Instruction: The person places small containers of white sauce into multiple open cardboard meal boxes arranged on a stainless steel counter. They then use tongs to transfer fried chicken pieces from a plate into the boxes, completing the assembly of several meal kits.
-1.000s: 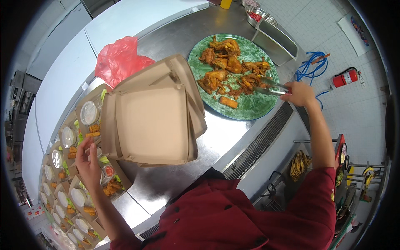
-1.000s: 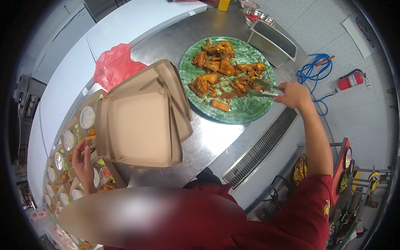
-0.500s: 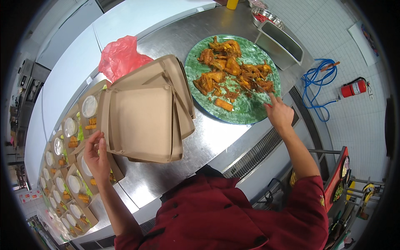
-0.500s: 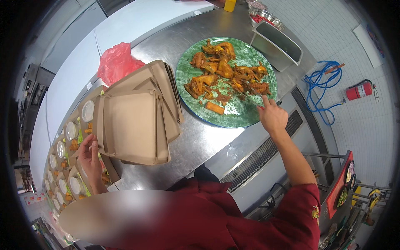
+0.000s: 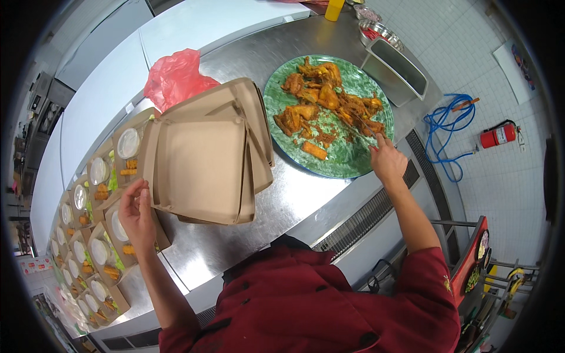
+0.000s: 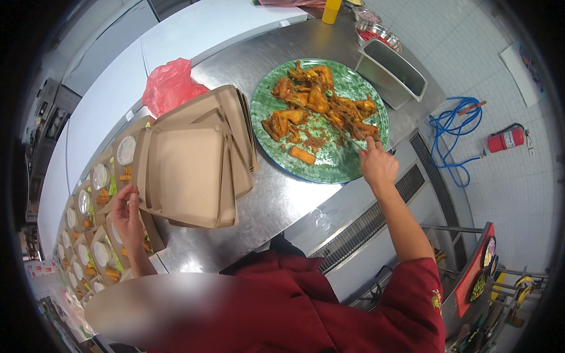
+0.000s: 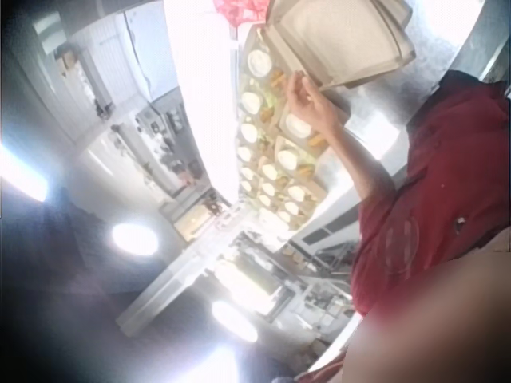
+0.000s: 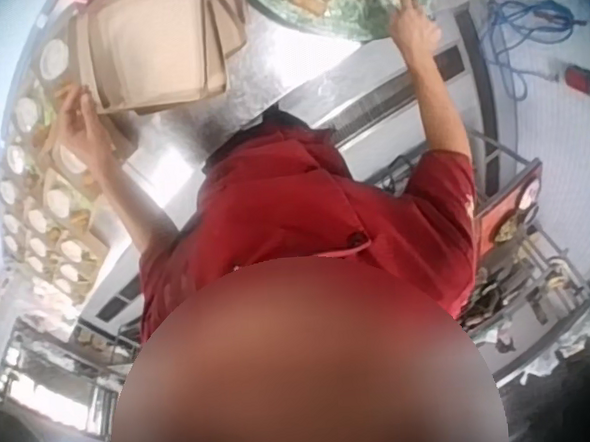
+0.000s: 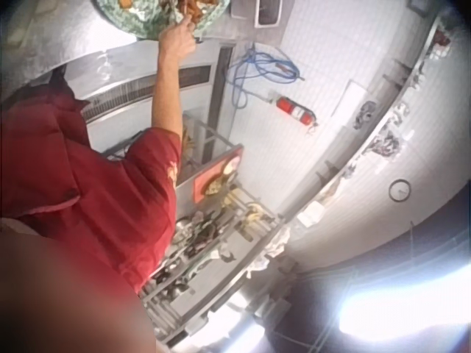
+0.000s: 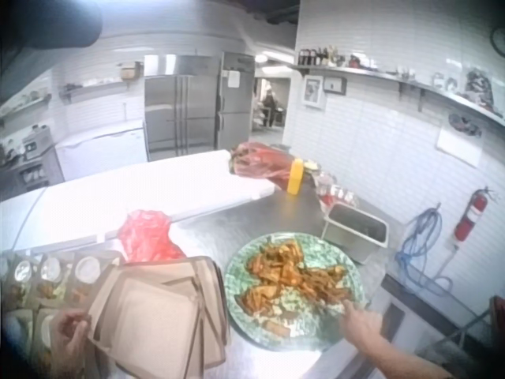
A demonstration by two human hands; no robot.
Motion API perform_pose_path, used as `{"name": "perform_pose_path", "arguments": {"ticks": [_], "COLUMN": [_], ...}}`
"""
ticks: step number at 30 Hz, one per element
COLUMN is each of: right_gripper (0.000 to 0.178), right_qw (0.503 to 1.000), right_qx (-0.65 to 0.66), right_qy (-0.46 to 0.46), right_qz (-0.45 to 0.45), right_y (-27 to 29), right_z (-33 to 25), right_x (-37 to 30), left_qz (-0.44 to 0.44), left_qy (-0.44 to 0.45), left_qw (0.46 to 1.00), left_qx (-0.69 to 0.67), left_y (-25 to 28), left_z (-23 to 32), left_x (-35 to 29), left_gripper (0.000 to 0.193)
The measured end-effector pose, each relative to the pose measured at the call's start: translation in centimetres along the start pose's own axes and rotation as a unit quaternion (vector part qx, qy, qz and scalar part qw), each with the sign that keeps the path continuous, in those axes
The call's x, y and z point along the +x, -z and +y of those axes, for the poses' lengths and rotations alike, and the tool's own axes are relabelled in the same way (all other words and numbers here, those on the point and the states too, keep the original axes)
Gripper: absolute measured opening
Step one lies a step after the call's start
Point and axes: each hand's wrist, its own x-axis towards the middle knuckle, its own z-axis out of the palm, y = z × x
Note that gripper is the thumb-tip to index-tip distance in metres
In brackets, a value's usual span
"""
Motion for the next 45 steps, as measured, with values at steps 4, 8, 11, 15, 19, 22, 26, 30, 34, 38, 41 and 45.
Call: {"name": "perform_pose_path", "arguments": {"ticks": [4, 8, 11, 15, 19, 22, 26, 30, 34, 38, 41, 45], "right_gripper": [0.052, 0.053, 0.051, 0.048, 0.051, 0.024, 0.026, 0.044, 0.061, 0.058, 0.048, 0.035], "right_qw": [1.000, 0.999, 0.999, 0.999, 0.960, 0.767, 0.646, 0.647, 0.718, 0.686, 0.676, 0.697], "right_qx": [-0.025, -0.011, 0.019, 0.037, 0.269, 0.584, 0.702, 0.687, 0.585, 0.469, 0.366, 0.217], "right_qy": [-0.006, -0.023, -0.024, -0.020, 0.073, -0.128, -0.068, 0.059, 0.178, 0.337, 0.392, 0.423], "right_qz": [-0.018, -0.048, -0.025, -0.019, -0.013, -0.233, -0.291, -0.325, -0.332, -0.442, -0.506, -0.536], "right_y": [2.0, 1.0, -0.3, -1.0, -5.7, -0.3, -0.4, 5.3, 13.6, 21.6, 24.6, 23.7], "right_z": [-0.5, -1.3, -1.1, 0.8, 10.2, 7.3, 10.8, 6.2, -4.6, -24.2, -40.1, -56.6], "right_x": [-0.3, 0.3, 0.8, 1.7, 3.5, 3.2, 5.0, 8.1, 11.8, 12.1, 10.4, 6.9], "left_qz": [0.017, 0.023, 0.025, 0.062, 0.057, 0.089, 0.124, 0.153, 0.181, 0.155, 0.160, 0.107], "left_qy": [0.003, -0.009, 0.006, 0.043, 0.036, 0.018, 0.068, 0.080, 0.138, 0.062, 0.039, 0.015], "left_qw": [1.000, 1.000, 0.999, 0.997, 0.997, 0.996, 0.989, 0.983, 0.972, 0.980, 0.979, 0.986], "left_qx": [0.018, -0.016, -0.028, -0.015, -0.028, -0.002, 0.050, 0.069, 0.051, 0.111, 0.121, 0.129], "left_y": [0.7, 0.6, 0.3, 1.1, 1.1, 2.9, 5.7, 9.6, 14.3, 20.5, 24.9, 28.6], "left_z": [0.3, -0.6, -0.5, -0.2, 0.2, -0.4, -1.1, -2.6, -4.0, -7.0, -9.6, -12.6], "left_x": [-0.4, -0.6, -0.8, -1.7, -1.6, -3.2, -5.2, -7.1, -7.0, -5.1, -2.9, 1.9], "left_gripper": [0.025, 0.024, 0.025, 0.026, 0.022, 0.021, 0.022, 0.022, 0.022, 0.022, 0.025, 0.028]}}
